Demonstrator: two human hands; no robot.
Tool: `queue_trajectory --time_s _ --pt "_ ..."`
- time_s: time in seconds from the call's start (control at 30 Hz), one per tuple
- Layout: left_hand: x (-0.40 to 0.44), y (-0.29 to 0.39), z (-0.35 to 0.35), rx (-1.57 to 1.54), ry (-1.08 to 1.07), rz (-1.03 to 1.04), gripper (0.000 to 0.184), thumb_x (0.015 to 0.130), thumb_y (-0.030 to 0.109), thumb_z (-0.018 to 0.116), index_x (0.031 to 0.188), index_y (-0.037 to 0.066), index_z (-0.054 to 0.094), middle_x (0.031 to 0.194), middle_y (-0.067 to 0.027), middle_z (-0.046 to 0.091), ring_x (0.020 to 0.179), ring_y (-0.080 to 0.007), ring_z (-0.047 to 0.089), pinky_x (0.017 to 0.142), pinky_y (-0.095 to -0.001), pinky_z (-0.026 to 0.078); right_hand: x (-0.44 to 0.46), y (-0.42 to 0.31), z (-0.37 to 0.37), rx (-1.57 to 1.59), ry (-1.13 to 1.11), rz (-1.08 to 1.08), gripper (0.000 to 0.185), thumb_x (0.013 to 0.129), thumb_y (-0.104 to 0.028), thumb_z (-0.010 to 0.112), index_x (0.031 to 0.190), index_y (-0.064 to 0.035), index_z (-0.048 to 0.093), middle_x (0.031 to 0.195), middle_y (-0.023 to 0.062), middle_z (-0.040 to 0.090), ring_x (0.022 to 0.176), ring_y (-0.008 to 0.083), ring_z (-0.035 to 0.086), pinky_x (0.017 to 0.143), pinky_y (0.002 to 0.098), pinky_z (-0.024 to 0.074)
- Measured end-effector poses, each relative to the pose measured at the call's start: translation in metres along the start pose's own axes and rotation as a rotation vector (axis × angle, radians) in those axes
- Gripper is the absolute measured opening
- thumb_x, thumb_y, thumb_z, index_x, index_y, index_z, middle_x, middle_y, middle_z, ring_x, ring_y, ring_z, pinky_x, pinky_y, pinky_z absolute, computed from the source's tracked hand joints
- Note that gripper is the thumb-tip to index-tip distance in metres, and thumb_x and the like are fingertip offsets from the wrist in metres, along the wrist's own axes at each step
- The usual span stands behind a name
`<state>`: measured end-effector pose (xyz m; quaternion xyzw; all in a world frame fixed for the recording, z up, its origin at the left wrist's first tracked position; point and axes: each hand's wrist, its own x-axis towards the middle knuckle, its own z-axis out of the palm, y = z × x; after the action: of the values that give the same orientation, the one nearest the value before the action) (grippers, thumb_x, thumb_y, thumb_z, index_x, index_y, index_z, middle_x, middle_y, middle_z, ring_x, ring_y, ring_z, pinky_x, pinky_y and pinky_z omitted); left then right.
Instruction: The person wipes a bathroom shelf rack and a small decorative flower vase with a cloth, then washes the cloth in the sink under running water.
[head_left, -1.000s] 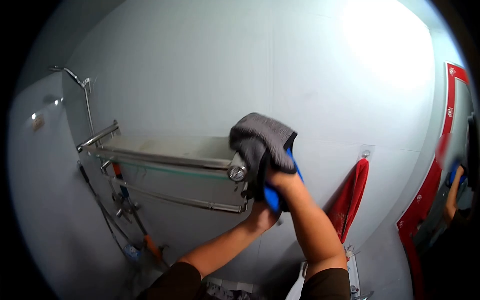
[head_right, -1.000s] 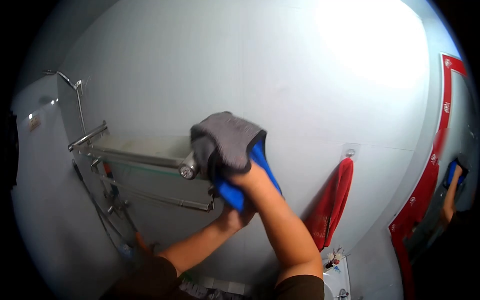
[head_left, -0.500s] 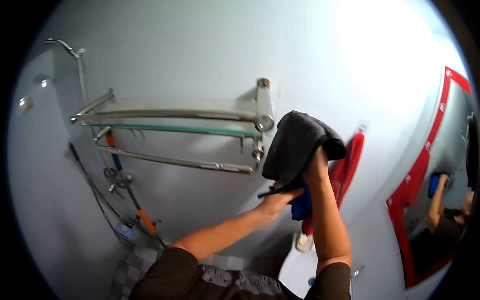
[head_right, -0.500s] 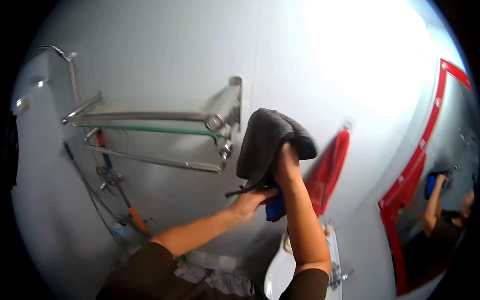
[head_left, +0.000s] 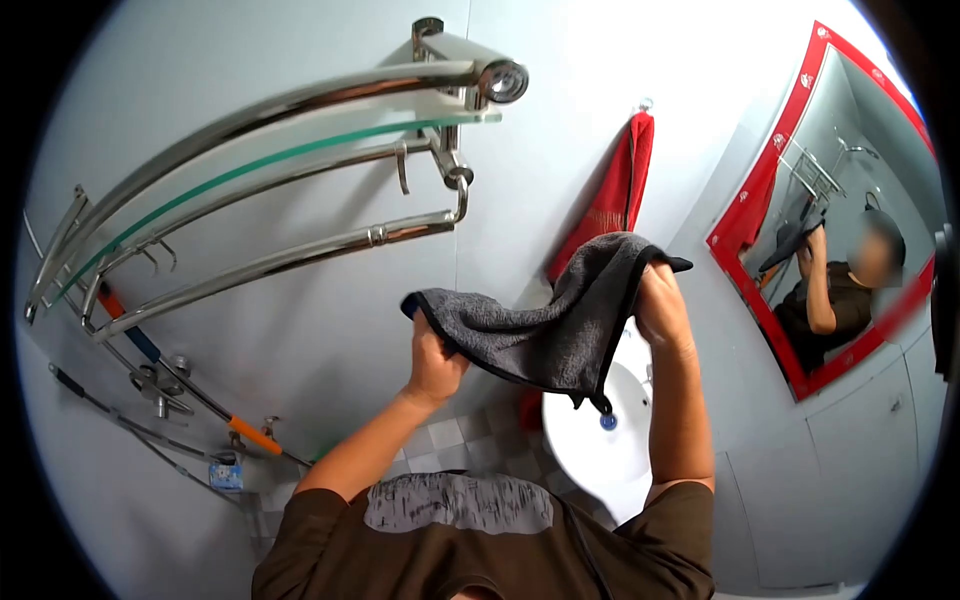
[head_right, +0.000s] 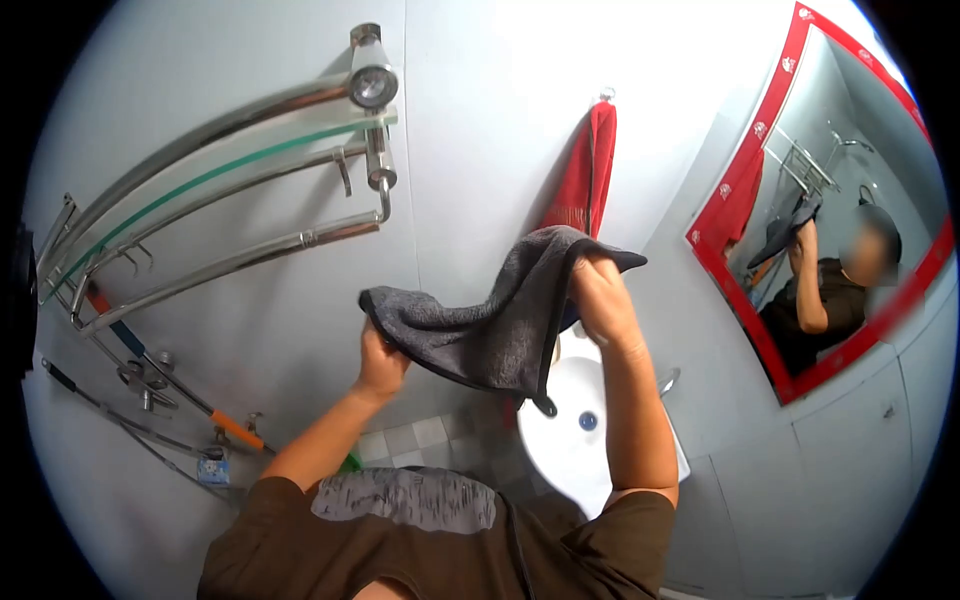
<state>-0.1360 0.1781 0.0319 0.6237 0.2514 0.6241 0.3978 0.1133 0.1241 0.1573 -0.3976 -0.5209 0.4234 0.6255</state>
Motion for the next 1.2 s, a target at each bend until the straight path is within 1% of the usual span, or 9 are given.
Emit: queue_trajectory --time_s 0.17,0.27,0.37,0.4,0.47,0.6,0.87,0.97,1.2 --pt "0.006 0.050 -0.036 0.486 -0.089 0.414 0.035 0.074 0.024 0.061 0.100 0.000 0.059 0.104 -0.0175 0.053 0.103 -0.0363 0.046 0.095 -0.0464 0.029 -0.020 0.004 -0.001 -0.213 0.045 0.071 0.031 0.094 -0.025 0.046 0.098 0.0031 0.059 0.087 0.0078 0.063 0.076 0.0130 0.060 0.071 0.0257 0.0485" --pt "-0.009 0.026 -0.036 -0.344 -0.175 0.018 0.029 0.084 0.018 0.055 0.107 -0.001 0.056 0.113 -0.0150 0.052 0.104 -0.0253 0.050 0.091 -0.0394 0.040 -0.039 0.018 0.011 -0.055 -0.043 -0.146 0.030 0.091 -0.021 0.048 0.097 0.0067 0.059 0.087 0.0124 0.063 0.076 0.0222 0.063 0.069 0.0323 0.0508" --pt "0.001 -0.006 -0.038 -0.259 -0.195 -0.381 0.030 0.091 0.010 0.048 0.119 -0.002 0.049 0.118 -0.0106 0.054 0.107 -0.0188 0.051 0.092 -0.0338 0.042 -0.019 0.091 0.001 -0.460 0.112 -0.069 0.029 0.088 -0.022 0.050 0.099 0.0034 0.061 0.096 0.0165 0.063 0.086 0.0292 0.063 0.073 0.0361 0.0516" --pt "0.003 0.005 -0.042 -0.045 -0.332 -0.391 0.034 0.091 0.008 0.048 0.124 0.000 0.045 0.119 -0.0095 0.054 0.111 -0.0187 0.050 0.095 -0.0353 0.041 -0.022 0.092 0.024 0.081 0.113 0.303 0.033 0.090 -0.027 0.049 0.102 0.0022 0.060 0.096 0.0175 0.063 0.085 0.0316 0.063 0.073 0.0379 0.0524" --pt "0.000 0.004 -0.030 -0.243 -0.314 -0.099 0.028 0.092 0.015 0.048 0.114 -0.001 0.052 0.107 -0.0058 0.060 0.099 -0.0166 0.055 0.088 -0.0296 0.043 -0.037 0.097 0.062 0.455 0.011 0.306 0.042 0.093 -0.037 0.041 0.108 0.0004 0.055 0.091 0.0184 0.062 0.078 0.0329 0.063 0.069 0.0420 0.0541" --pt "-0.009 0.015 -0.038 -0.714 -0.246 -0.404 0.028 0.089 0.018 0.055 0.111 0.000 0.054 0.110 -0.0064 0.059 0.100 -0.0162 0.056 0.091 -0.0310 0.042 -0.064 0.128 0.057 0.608 -0.145 0.431 0.046 0.097 -0.038 0.029 0.109 -0.0001 0.050 0.087 0.0189 0.062 0.073 0.0308 0.064 0.066 0.0429 0.0549" --pt "0.006 0.034 -0.065 -0.128 -0.464 -0.506 0.021 0.078 0.007 0.052 0.094 -0.002 0.061 0.090 -0.0064 0.064 0.084 -0.0149 0.058 0.080 -0.0282 0.045 -0.104 0.132 0.066 1.290 0.151 0.334 0.028 0.094 -0.028 0.042 0.104 -0.0029 0.050 0.110 0.0179 0.060 0.082 0.0280 0.064 0.075 0.0395 0.0544" --pt "0.005 0.041 -0.062 -0.086 -0.465 -0.802 0.018 0.082 0.017 0.051 0.087 0.002 0.061 0.077 -0.0014 0.058 0.068 -0.0096 0.054 0.060 -0.0272 0.046 -0.111 0.142 0.075 0.773 0.255 0.414 0.019 0.092 -0.023 0.045 0.100 -0.0056 0.048 0.114 0.0182 0.057 0.084 0.0272 0.063 0.077 0.0373 0.0532" --pt "0.001 0.081 -0.055 -0.597 -0.375 -0.857 0.024 0.088 0.023 0.051 0.092 0.001 0.061 0.085 -0.0047 0.063 0.077 -0.0125 0.060 0.071 -0.0290 0.050 -0.141 0.182 0.073 0.403 0.202 0.333 0.022 0.089 -0.021 0.053 0.106 -0.0081 0.048 0.091 0.0070 0.055 0.080 0.0159 0.058 0.062 0.0273 0.0481"
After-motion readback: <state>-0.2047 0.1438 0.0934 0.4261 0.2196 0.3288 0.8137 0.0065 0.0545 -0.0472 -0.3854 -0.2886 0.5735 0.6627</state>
